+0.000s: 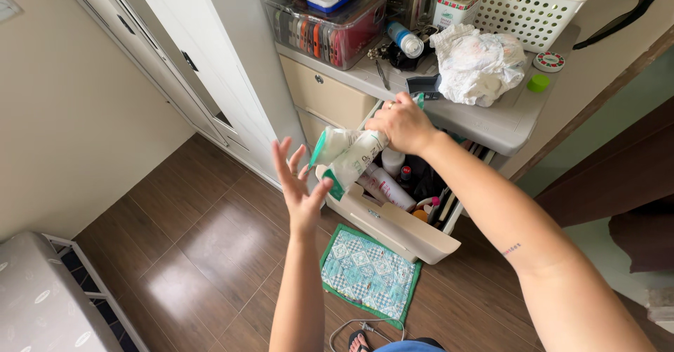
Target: The person places a folded stack of clothes into a closet, organizes small electronics and cables on a desk, and puts away baby supplies into a drawer.
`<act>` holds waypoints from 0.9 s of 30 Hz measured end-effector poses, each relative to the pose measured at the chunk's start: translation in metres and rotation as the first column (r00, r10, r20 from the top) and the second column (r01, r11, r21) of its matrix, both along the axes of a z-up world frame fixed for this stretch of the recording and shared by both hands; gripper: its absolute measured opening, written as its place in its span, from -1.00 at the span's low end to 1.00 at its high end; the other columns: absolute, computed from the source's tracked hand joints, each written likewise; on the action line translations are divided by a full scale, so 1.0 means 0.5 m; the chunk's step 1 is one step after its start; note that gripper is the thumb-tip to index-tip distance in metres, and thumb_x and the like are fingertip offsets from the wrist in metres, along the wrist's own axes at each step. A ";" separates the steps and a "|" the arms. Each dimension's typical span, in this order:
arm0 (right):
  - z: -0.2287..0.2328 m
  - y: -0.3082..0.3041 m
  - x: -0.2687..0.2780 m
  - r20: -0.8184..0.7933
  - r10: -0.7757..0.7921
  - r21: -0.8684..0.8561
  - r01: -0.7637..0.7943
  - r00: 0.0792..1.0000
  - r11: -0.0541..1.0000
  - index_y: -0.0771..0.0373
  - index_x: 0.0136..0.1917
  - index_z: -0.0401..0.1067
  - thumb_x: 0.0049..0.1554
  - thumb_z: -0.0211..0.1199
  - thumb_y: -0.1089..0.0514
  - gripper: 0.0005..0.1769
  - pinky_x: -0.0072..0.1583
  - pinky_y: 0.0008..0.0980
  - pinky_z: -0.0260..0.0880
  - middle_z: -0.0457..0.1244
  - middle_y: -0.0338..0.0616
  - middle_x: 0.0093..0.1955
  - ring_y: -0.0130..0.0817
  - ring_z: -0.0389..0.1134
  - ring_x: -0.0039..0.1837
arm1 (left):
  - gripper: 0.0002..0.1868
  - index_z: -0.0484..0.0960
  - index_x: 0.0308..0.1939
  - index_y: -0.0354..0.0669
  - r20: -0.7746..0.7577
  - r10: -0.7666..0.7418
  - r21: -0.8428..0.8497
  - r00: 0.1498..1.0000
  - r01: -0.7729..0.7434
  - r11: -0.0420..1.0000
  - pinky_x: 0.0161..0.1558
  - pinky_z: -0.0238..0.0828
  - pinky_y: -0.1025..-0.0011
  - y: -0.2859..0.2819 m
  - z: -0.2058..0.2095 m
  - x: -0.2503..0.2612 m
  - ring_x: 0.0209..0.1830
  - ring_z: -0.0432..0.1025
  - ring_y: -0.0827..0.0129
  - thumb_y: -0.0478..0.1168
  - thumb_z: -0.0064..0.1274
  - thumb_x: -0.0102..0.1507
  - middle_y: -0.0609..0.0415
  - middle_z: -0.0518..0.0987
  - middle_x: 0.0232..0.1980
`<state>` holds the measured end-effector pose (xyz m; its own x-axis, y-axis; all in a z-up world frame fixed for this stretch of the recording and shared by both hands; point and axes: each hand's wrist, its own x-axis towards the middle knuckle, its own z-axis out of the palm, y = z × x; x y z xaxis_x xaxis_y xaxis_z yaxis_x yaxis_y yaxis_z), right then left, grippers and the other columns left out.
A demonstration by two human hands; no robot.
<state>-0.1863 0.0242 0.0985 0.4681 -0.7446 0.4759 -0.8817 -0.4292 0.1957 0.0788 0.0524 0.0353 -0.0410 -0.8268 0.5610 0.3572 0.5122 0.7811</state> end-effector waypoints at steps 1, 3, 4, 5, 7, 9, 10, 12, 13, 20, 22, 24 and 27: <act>-0.004 -0.001 -0.002 0.018 -0.017 0.021 0.016 1.000 1.000 -0.08 -0.15 0.56 -0.02 0.34 0.19 -0.83 0.22 -0.13 0.16 0.39 -0.33 -0.17 -0.27 0.41 0.06 | 0.11 0.08 0.68 0.29 0.085 0.031 0.023 0.996 -0.033 0.999 0.40 0.31 0.09 -0.014 -0.002 0.006 0.53 0.28 0.06 -0.28 0.35 0.13 -0.05 0.29 0.59; -0.002 -0.001 -0.004 -0.039 0.032 -0.128 -0.037 0.999 0.991 -0.11 -0.12 0.56 -0.10 0.32 0.24 -0.72 0.26 -0.12 0.16 0.40 -0.34 -0.11 -0.27 0.41 0.12 | -0.11 0.28 0.65 0.26 0.341 0.032 0.051 0.939 -0.053 0.997 0.25 0.46 0.18 -0.044 0.010 0.006 0.31 0.39 0.15 -0.28 0.25 0.26 0.01 0.48 0.43; -0.001 0.001 -0.003 -0.069 0.054 -0.198 -0.067 0.996 0.978 -0.12 -0.11 0.56 -0.13 0.31 0.26 -0.67 0.28 -0.11 0.16 0.40 -0.35 -0.08 -0.27 0.41 0.15 | -0.22 0.39 0.63 0.24 0.462 0.029 0.065 0.886 -0.066 0.996 0.18 0.54 0.23 -0.054 0.022 0.000 0.21 0.45 0.20 -0.29 0.19 0.32 0.05 0.58 0.35; 0.005 0.007 -0.006 0.047 0.107 -0.184 -0.096 0.993 0.978 -0.08 -0.10 0.55 -0.12 0.35 0.24 -0.70 0.28 -0.10 0.15 0.40 -0.32 -0.08 -0.23 0.40 0.15 | -0.18 0.41 0.57 0.24 0.525 -0.003 0.100 0.851 -0.057 0.993 0.08 0.55 0.22 -0.057 0.036 -0.003 0.15 0.44 0.20 -0.32 0.18 0.22 0.06 0.56 0.33; 0.031 0.016 -0.024 0.271 0.201 -0.172 -0.157 0.941 0.972 -0.01 -0.09 0.53 -0.08 0.43 0.19 -0.74 0.27 -0.08 0.12 0.39 -0.24 -0.06 -0.16 0.38 0.13 | -0.11 0.46 0.46 0.24 0.634 -0.070 0.164 0.770 -0.045 0.985 -0.13 0.56 0.21 -0.057 0.069 -0.007 0.03 0.43 0.19 -0.40 0.15 0.02 0.08 0.53 0.28; 0.060 0.017 -0.039 0.425 0.236 -0.206 -0.160 0.874 0.965 0.05 -0.04 0.51 -0.09 0.47 0.22 -0.68 0.28 -0.13 0.14 0.39 -0.22 -0.02 -0.17 0.38 0.15 | -0.06 0.39 0.43 0.05 0.703 0.074 -0.092 0.707 -0.012 0.996 -0.04 0.46 0.16 -0.053 0.092 -0.019 0.06 0.43 0.07 -0.36 0.28 -0.06 -0.06 0.50 0.22; 0.072 0.020 -0.046 0.498 0.253 -0.221 -0.161 0.830 0.962 0.08 -0.02 0.50 -0.10 0.48 0.24 -0.64 0.28 -0.16 0.15 0.39 -0.21 0.00 -0.18 0.38 0.16 | -0.02 0.35 0.42 -0.05 0.723 0.150 -0.215 0.674 0.014 0.976 0.01 0.42 0.13 -0.050 0.095 -0.024 0.08 0.42 0.01 -0.35 0.34 -0.10 -0.13 0.49 0.19; 0.093 0.031 -0.061 0.605 0.229 -0.181 -0.149 0.763 0.972 0.12 0.02 0.49 -0.08 0.49 0.25 -0.62 0.25 -0.26 0.23 0.39 -0.22 0.03 -0.21 0.38 0.13 | -0.38 0.51 0.20 0.01 0.804 0.200 -0.209 0.560 -0.048 0.977 0.02 0.46 0.16 -0.044 0.089 -0.055 0.03 0.49 0.04 -0.34 0.29 0.05 -0.05 0.55 0.12; 0.102 0.039 -0.069 0.654 0.212 -0.159 -0.143 0.726 0.977 0.14 0.04 0.48 -0.07 0.50 0.26 -0.61 0.24 -0.31 0.27 0.38 -0.22 0.04 -0.22 0.38 0.11 | -0.56 0.59 0.09 0.05 0.838 0.218 -0.208 0.499 -0.078 0.975 0.02 0.48 0.18 -0.040 0.081 -0.070 0.00 0.52 0.05 -0.33 0.26 0.13 0.00 0.58 0.09; 0.126 0.084 -0.080 0.550 0.166 -0.174 -0.082 0.819 0.981 0.17 0.03 0.46 -0.09 0.54 0.23 -0.57 0.25 -0.25 0.21 0.37 -0.21 0.01 -0.19 0.37 0.12 | -0.53 0.52 0.06 -0.17 0.690 0.473 -0.402 0.548 -0.253 0.880 -0.01 0.46 0.11 -0.027 0.007 -0.145 0.03 0.48 -0.10 -0.40 0.15 0.05 -0.18 0.53 0.09; 0.129 0.079 -0.065 0.590 0.148 -0.132 -0.085 0.794 0.988 0.15 0.05 0.45 -0.08 0.56 0.19 -0.55 0.26 -0.24 0.19 0.36 -0.24 0.03 -0.21 0.36 0.15 | -0.55 0.51 0.15 -0.15 0.784 0.450 -0.414 0.428 -0.178 0.892 0.01 0.45 0.06 -0.046 -0.019 -0.192 0.04 0.47 -0.13 -0.45 0.06 0.17 -0.19 0.52 0.09; 0.130 0.073 -0.047 0.582 0.121 -0.057 -0.109 0.804 0.992 0.17 0.08 0.40 -0.13 0.56 0.16 -0.46 0.25 -0.17 0.11 0.33 -0.23 0.04 -0.17 0.32 0.17 | -0.53 0.49 0.05 -0.17 0.811 0.385 -0.418 0.441 -0.024 0.908 -0.01 0.45 0.06 -0.063 -0.047 -0.229 0.05 0.43 -0.23 -0.45 0.05 0.04 -0.31 0.47 0.09; 0.123 0.072 -0.034 0.532 0.171 -0.001 -0.202 0.829 0.979 0.19 0.13 0.38 -0.19 0.42 0.25 -0.42 0.31 -0.10 0.03 0.29 -0.16 0.10 -0.07 0.25 0.27 | -0.56 0.49 -0.04 -0.26 0.861 0.369 -0.417 0.349 0.072 0.906 -0.06 0.45 0.07 -0.089 -0.086 -0.246 0.05 0.42 -0.24 -0.42 0.06 -0.02 -0.32 0.49 0.03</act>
